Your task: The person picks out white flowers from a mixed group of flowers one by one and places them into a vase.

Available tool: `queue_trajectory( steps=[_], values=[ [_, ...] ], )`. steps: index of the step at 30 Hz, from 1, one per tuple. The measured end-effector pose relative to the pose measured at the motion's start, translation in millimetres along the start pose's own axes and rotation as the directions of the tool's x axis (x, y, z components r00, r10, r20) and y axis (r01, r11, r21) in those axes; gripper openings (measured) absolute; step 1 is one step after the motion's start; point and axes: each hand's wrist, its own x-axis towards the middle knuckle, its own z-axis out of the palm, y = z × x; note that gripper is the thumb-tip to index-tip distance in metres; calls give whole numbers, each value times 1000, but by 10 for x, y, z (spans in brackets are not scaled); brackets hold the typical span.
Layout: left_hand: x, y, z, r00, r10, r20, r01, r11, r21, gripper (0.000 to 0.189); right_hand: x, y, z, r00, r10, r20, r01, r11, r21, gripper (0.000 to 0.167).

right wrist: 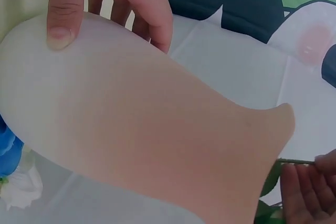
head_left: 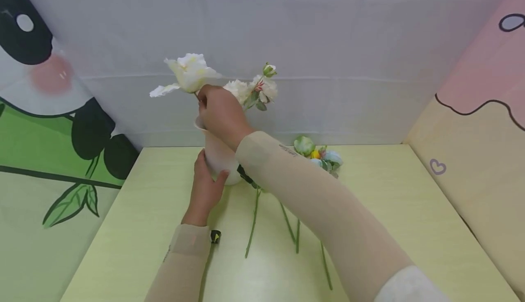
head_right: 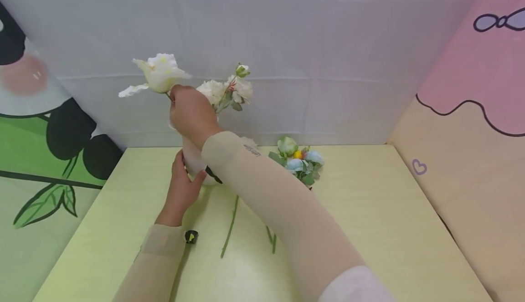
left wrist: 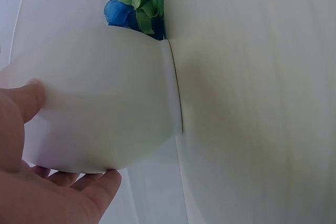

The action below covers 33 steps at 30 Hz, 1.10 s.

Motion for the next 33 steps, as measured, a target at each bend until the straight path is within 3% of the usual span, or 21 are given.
queue_trajectory(
  steps=[9,16,24,33],
  values=[
    [-13,0,-16,1000,-7,16,7,1000,3,90,62,-153,56,992,117,49,-105,974,-200,13],
    [-11,-16,-6,999,-19,28,19,1000,-1,88,35,-198,59,986,162,39,-149,962,-230,7],
    [-22,8,-25,1000,13,24,-13,1000,9,90,-9,-187,63,991,125,54,-109,966,-233,9],
    [-26,10,-28,1000,20,20,-20,1000,7,91,-102,-133,41,998,-45,33,52,970,-237,15]
  ],
)
